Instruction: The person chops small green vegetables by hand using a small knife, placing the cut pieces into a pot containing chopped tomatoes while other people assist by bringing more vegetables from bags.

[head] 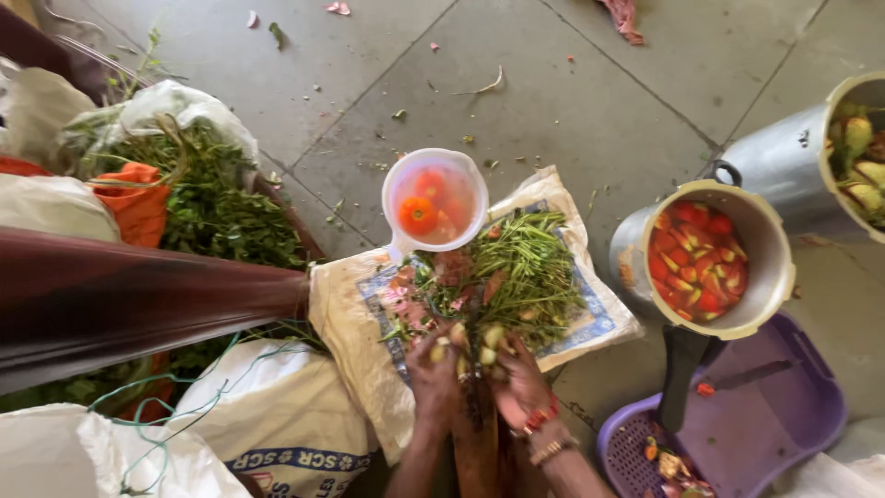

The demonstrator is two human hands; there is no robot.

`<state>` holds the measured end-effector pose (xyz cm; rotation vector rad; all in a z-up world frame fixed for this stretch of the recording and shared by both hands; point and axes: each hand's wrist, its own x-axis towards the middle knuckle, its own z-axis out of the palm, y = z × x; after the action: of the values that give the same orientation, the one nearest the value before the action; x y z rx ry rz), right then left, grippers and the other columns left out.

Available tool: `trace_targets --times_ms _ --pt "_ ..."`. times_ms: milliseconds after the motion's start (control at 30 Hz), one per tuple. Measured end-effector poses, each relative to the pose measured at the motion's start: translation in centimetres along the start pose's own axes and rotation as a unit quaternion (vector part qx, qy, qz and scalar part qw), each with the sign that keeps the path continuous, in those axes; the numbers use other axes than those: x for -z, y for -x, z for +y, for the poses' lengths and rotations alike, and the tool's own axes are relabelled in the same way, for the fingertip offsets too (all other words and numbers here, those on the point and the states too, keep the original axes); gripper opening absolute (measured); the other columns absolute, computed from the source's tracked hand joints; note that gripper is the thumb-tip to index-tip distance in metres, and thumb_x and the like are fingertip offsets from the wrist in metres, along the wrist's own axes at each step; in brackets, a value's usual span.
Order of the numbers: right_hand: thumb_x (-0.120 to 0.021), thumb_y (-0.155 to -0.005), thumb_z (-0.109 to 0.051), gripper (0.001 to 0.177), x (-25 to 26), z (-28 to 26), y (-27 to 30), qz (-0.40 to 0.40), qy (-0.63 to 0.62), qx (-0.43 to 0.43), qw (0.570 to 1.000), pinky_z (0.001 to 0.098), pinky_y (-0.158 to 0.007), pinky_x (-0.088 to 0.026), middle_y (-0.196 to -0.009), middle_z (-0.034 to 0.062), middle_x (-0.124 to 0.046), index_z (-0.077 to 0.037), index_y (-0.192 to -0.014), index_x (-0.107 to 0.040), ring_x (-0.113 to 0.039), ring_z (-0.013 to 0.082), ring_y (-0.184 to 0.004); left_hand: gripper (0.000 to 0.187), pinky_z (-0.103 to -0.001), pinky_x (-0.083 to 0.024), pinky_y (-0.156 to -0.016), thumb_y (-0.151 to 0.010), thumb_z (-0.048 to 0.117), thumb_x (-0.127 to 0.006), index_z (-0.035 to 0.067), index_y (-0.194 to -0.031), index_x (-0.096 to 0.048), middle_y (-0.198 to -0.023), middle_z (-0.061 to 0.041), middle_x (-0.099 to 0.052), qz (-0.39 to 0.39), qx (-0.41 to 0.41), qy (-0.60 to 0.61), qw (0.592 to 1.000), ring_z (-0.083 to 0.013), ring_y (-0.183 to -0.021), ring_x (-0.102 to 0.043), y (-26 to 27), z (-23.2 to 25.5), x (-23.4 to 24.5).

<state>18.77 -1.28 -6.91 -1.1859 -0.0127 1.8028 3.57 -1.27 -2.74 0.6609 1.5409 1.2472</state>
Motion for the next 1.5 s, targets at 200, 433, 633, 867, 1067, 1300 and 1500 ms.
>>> trace_targets --times_ms 200,433,633,867,1067,1300,1500 --pt "-0.067 -0.111 -0.022 0.035 0.6 -3.1 4.6 -0.253 -0.270 -0.041 0.928 0.0254 -0.071 -0.057 -0.117 0.0223 -0.068 0.007 -0.129 -0.060 -0.067 0.0207 -0.091 0.033 -0.035 -0.059 -0.072 -0.075 0.020 -0.086 0.011 -0.107 -0.080 -0.100 -0.008 -0.076 -0.140 -0.189 -0.286 0.929 -0.0195 -0.089 -0.070 5.2 4.4 -3.2" --pt "-0.070 -0.101 -0.020 0.022 6.8 -15.2 4.8 -0.016 0.087 0.235 0.968 0.0295 -0.067 -0.053 -0.103 0.0091 -0.067 -0.002 -0.112 -0.064 -0.064 0.0181 -0.088 0.040 -0.034 -0.058 -0.073 -0.092 0.036 -0.072 0.013 -0.125 -0.070 -0.102 -0.005 -0.075 -0.040 0.026 -0.074 0.996 -0.0189 -0.086 -0.071 8.4 8.3 -7.4" --pt "-0.058 -0.092 -0.025 0.041 6.5 -28.6 5.0 0.133 0.077 0.257 0.954 0.0350 -0.079 -0.059 -0.112 -0.0031 -0.071 -0.013 -0.130 -0.057 -0.068 0.0113 -0.099 0.052 -0.027 -0.055 -0.090 -0.106 0.044 -0.037 0.011 -0.143 -0.056 -0.126 -0.008 -0.066 -0.022 0.089 0.118 0.989 -0.0163 -0.109 -0.066 5.8 7.4 -6.3" --pt "-0.071 -0.096 -0.020 0.043 4.3 -13.9 7.7 0.021 0.259 0.396 0.881 0.0290 -0.083 -0.056 -0.121 0.0071 -0.061 -0.004 -0.132 -0.056 -0.062 0.0132 -0.099 0.050 -0.032 -0.055 -0.095 -0.095 0.016 -0.058 0.005 -0.144 -0.053 -0.126 -0.012 -0.067 -0.089 0.069 0.195 0.974 -0.0194 -0.111 -0.065 3.6 8.1 -3.5" --pt "-0.074 -0.081 0.002 0.063 -5.2 -5.0 9.7 -0.037 0.417 0.196 0.887 0.0298 -0.092 -0.058 -0.134 0.0066 -0.067 -0.010 -0.141 -0.060 -0.066 0.0177 -0.120 0.045 -0.035 -0.058 -0.088 -0.094 0.009 -0.076 0.003 -0.137 -0.064 -0.117 -0.015 -0.069 -0.115 0.038 -0.058 0.991 -0.0241 -0.105 -0.068 3.7 7.4 -2.6" --pt "-0.067 -0.091 0.005 0.056 -4.3 -6.3 5.0 -0.165 0.332 0.138 0.918 0.0342 -0.100 -0.060 -0.131 0.0112 -0.071 -0.007 -0.144 -0.055 -0.069 0.0215 -0.117 0.051 -0.031 -0.064 -0.090 -0.092 0.019 -0.070 0.010 -0.141 -0.061 -0.120 -0.009 -0.077 -0.162 0.110 -0.030 0.980 -0.0205 -0.107 -0.075 0.8 5.9 1.1" --pt "-0.072 -0.089 0.002 0.059 -5.2 -4.4 3.5 -0.164 0.298 0.212 0.916 0.0343 -0.098 -0.058 -0.123 0.0120 -0.073 -0.005 -0.145 -0.056 -0.069 0.0199 -0.113 0.049 -0.033 -0.060 -0.096 -0.095 0.020 -0.071 0.012 -0.142 -0.060 -0.136 -0.011 -0.065 -0.128 -0.084 -0.062 0.986 -0.0204 -0.122 -0.065 0.7 5.6 0.5"
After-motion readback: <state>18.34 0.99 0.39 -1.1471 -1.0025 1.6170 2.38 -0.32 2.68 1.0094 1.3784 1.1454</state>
